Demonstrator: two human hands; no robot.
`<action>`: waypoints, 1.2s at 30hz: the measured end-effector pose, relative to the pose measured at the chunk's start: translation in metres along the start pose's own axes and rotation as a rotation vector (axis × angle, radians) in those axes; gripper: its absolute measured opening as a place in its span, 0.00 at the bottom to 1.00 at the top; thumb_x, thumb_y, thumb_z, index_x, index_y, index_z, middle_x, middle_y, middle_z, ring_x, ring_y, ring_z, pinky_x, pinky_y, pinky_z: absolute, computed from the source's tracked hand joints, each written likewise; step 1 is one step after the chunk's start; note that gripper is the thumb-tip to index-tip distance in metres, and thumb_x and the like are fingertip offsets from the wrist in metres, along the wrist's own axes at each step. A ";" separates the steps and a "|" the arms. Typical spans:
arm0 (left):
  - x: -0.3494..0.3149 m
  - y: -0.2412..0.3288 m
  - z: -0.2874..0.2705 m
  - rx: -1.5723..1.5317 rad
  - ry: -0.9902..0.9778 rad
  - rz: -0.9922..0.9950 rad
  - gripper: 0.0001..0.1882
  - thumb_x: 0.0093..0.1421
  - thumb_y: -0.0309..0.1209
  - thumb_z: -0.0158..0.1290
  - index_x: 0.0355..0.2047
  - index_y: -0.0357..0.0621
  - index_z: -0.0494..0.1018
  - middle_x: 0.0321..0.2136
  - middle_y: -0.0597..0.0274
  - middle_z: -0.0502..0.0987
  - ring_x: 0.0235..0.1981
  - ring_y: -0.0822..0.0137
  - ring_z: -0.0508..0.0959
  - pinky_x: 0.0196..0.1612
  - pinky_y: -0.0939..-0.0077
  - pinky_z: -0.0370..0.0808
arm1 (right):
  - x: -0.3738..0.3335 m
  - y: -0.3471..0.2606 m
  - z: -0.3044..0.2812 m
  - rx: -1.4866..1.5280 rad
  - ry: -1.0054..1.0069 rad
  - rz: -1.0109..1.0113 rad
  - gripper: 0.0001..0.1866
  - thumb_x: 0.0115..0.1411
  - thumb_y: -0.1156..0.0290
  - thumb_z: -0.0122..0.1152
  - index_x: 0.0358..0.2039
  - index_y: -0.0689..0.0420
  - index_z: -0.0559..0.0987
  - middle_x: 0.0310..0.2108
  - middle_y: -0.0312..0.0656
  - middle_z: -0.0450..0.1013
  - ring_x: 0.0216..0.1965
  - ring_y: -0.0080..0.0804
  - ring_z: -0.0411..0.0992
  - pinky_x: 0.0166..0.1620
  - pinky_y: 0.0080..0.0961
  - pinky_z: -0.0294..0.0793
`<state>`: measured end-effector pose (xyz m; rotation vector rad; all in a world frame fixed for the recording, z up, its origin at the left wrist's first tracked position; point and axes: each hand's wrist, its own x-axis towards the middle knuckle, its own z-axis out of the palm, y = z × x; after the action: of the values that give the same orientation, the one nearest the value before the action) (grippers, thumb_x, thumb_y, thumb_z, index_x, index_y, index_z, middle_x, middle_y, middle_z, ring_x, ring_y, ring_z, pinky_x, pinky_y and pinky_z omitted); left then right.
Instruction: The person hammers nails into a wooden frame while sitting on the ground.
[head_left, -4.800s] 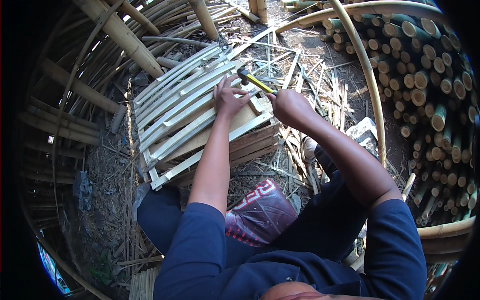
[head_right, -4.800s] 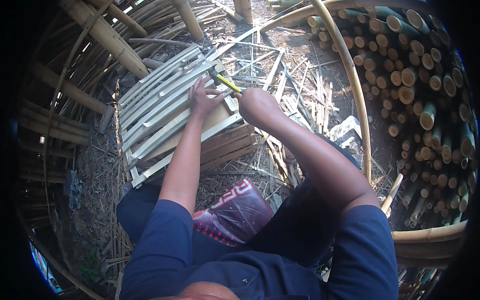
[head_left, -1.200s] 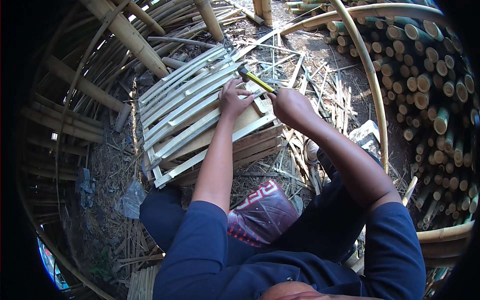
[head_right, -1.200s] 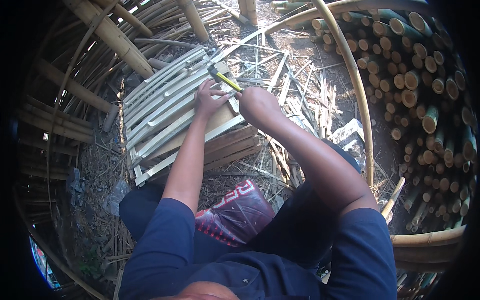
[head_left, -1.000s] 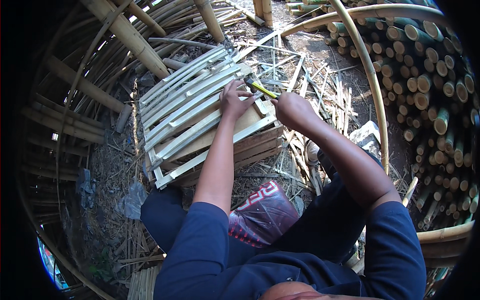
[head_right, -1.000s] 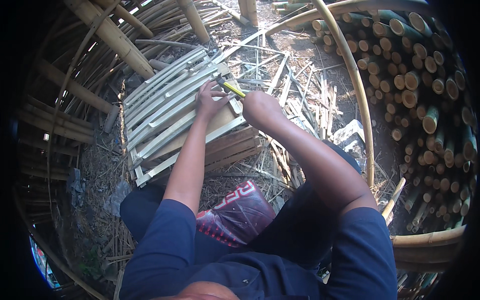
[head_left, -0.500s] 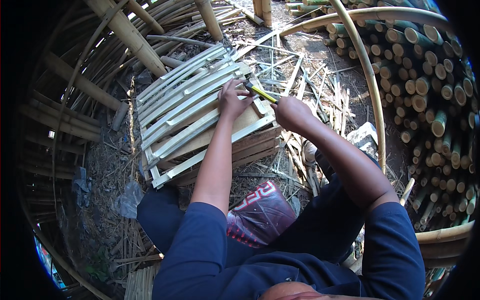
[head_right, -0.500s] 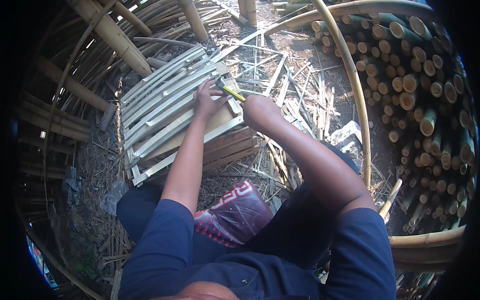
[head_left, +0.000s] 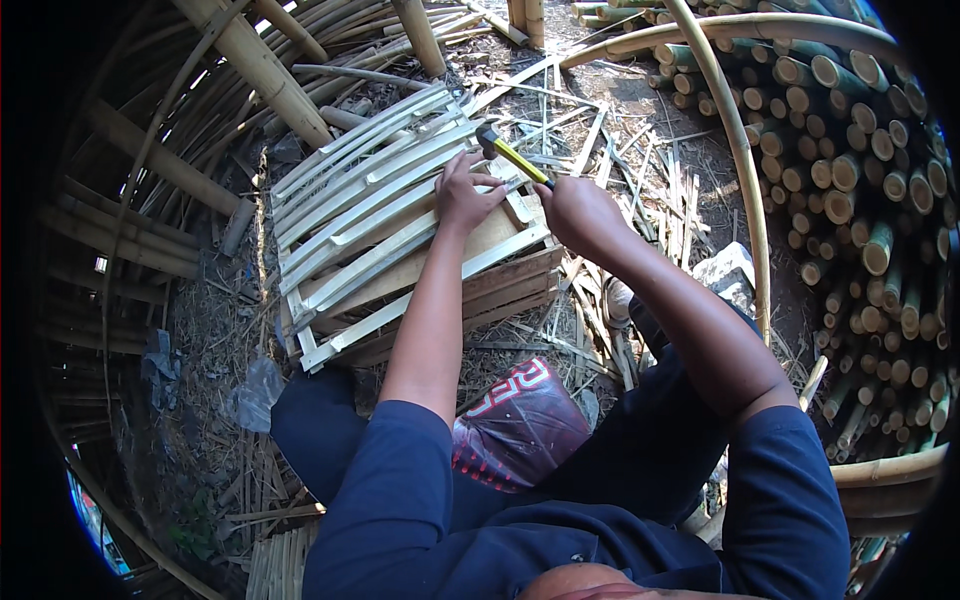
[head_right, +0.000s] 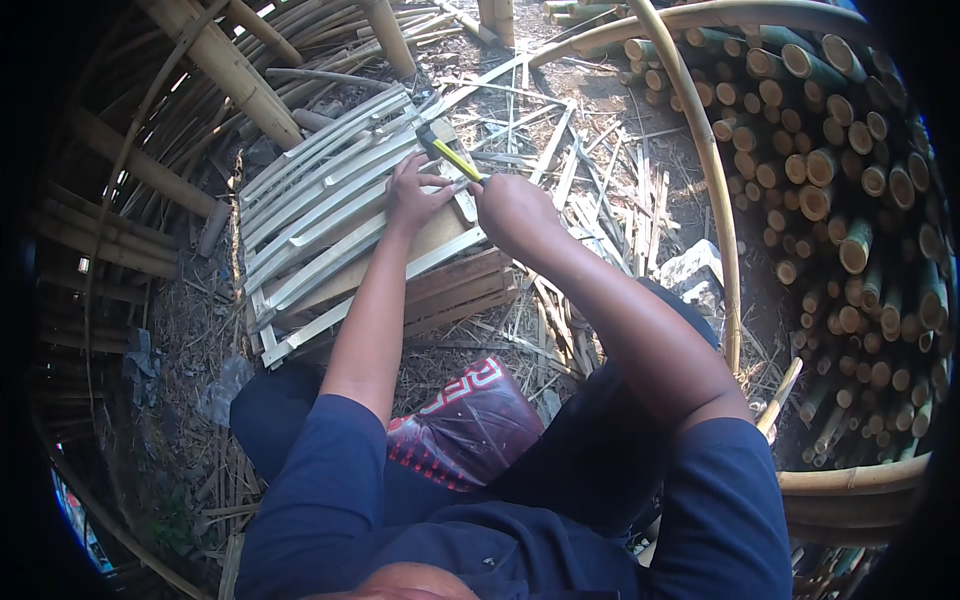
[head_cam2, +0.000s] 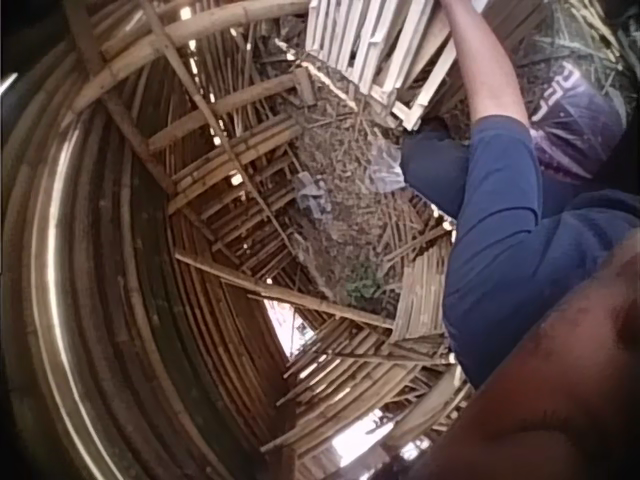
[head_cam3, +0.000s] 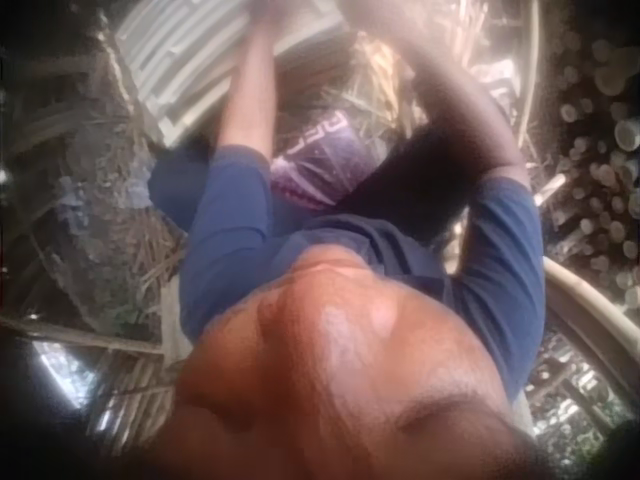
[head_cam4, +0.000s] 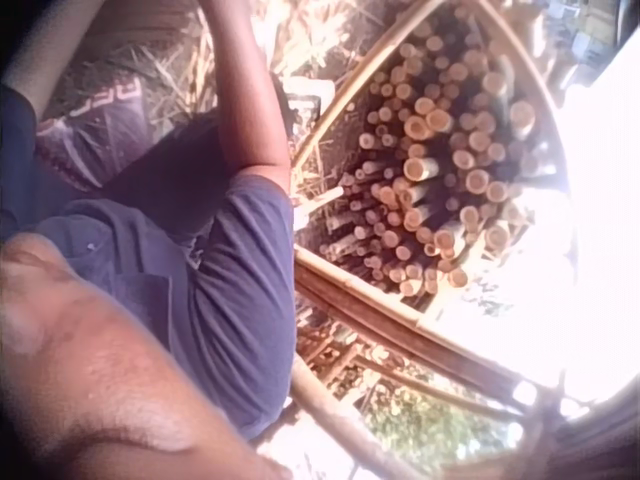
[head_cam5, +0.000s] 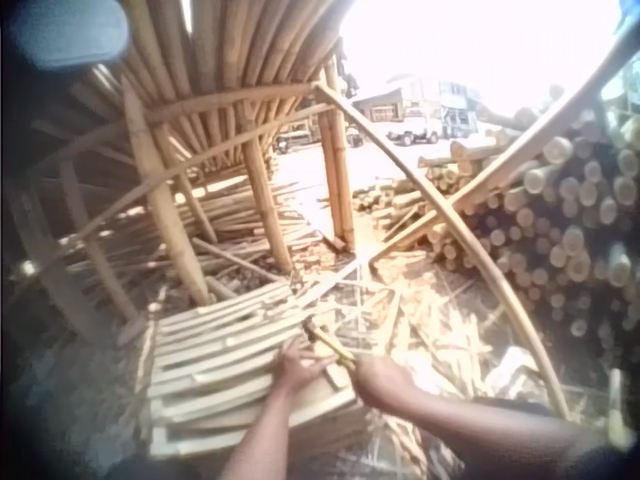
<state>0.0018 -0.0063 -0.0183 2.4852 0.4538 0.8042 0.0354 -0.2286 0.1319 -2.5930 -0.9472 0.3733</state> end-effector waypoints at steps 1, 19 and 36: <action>0.001 0.002 0.001 0.001 -0.007 0.007 0.07 0.48 0.42 0.72 0.27 0.60 0.88 0.59 0.71 0.79 0.70 0.59 0.65 0.70 0.54 0.60 | 0.001 0.010 0.005 -0.021 -0.008 -0.021 0.26 0.75 0.55 0.48 0.34 0.63 0.84 0.30 0.56 0.81 0.34 0.56 0.81 0.39 0.50 0.80; 0.006 -0.024 0.000 -0.588 0.158 -0.114 0.27 0.53 0.33 0.46 0.50 0.36 0.81 0.63 0.42 0.71 0.67 0.49 0.68 0.72 0.61 0.59 | -0.007 -0.007 -0.010 0.005 0.040 -0.063 0.25 0.75 0.55 0.49 0.32 0.64 0.83 0.30 0.55 0.80 0.33 0.57 0.80 0.38 0.49 0.79; 0.008 -0.019 0.003 -0.636 0.243 -0.090 0.24 0.62 0.33 0.43 0.49 0.32 0.81 0.61 0.43 0.72 0.66 0.52 0.69 0.71 0.63 0.59 | 0.003 0.006 0.003 -0.046 -0.038 -0.036 0.25 0.74 0.55 0.49 0.34 0.63 0.84 0.32 0.55 0.81 0.35 0.56 0.81 0.39 0.48 0.79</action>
<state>0.0064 0.0123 -0.0269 1.7807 0.3225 1.0292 0.0400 -0.2300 0.1264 -2.6151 -1.0260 0.3973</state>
